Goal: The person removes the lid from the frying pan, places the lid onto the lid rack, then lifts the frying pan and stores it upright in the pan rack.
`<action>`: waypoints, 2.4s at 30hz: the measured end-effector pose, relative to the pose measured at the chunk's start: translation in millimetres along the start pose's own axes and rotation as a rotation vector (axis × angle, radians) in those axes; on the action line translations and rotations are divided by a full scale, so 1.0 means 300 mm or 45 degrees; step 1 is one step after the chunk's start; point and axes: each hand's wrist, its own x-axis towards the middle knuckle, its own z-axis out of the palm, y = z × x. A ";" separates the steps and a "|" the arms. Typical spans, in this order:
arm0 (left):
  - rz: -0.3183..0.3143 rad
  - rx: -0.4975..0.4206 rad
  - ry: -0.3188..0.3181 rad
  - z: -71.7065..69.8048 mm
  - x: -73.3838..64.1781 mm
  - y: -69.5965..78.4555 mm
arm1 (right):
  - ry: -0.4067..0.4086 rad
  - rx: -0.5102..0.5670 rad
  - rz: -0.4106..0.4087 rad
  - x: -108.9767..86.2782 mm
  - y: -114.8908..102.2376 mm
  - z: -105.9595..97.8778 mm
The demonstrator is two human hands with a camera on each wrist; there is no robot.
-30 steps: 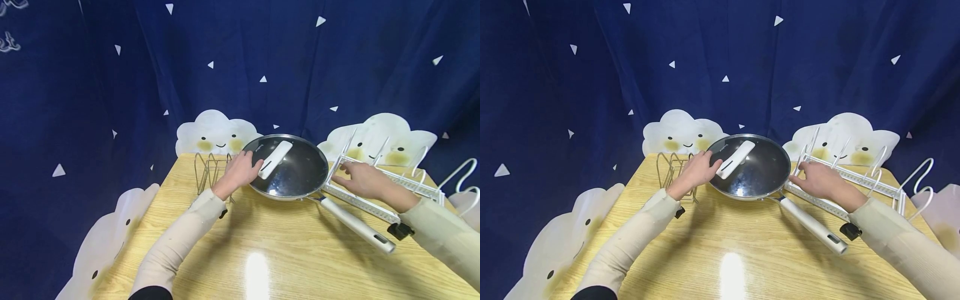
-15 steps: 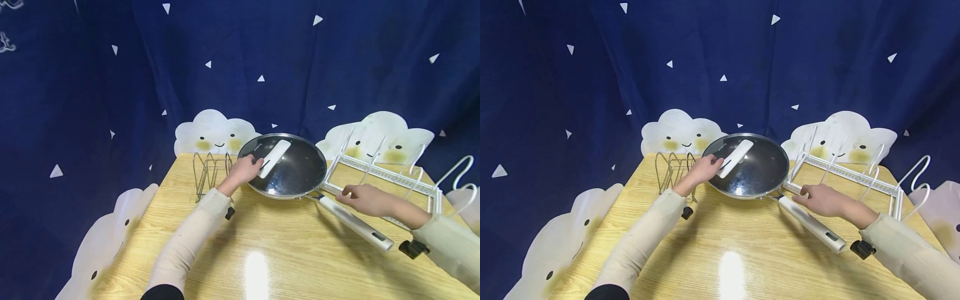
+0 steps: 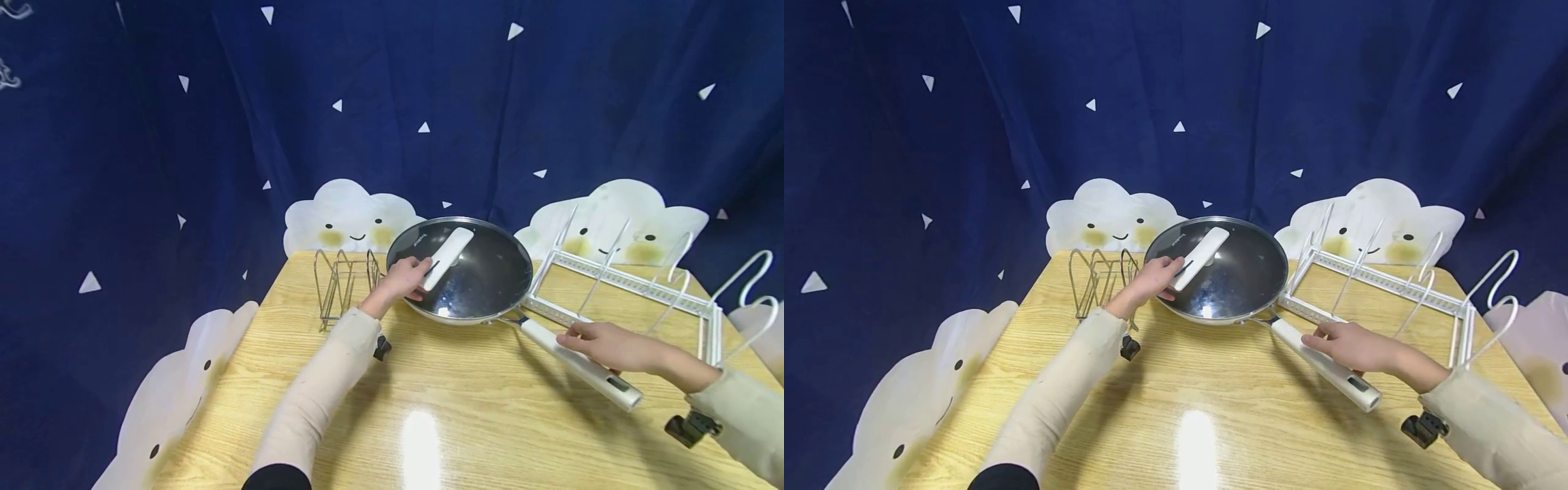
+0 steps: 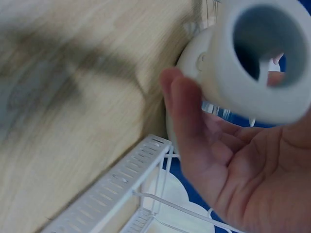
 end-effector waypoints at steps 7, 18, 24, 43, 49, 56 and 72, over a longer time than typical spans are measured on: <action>-0.068 -0.162 -0.034 0.000 0.021 -0.014 | -0.089 0.261 -0.012 0.002 0.026 0.023; -0.071 -0.284 -0.057 0.003 0.040 -0.025 | -0.213 0.539 -0.080 -0.005 0.061 0.062; -0.060 -0.302 -0.030 0.018 0.046 -0.023 | -0.186 0.563 -0.022 -0.021 0.070 0.076; -0.183 -0.346 -0.182 0.008 0.073 -0.006 | -0.234 0.630 0.098 -0.037 0.063 0.082; -0.193 -0.341 -0.189 0.016 0.070 -0.008 | -0.214 0.603 0.094 -0.036 0.066 0.089; -0.217 -0.328 -0.184 0.020 0.074 -0.011 | -0.204 0.582 0.064 -0.040 0.058 0.087; -0.197 -0.296 -0.204 0.027 0.079 -0.007 | -0.182 0.525 0.029 -0.038 0.074 0.090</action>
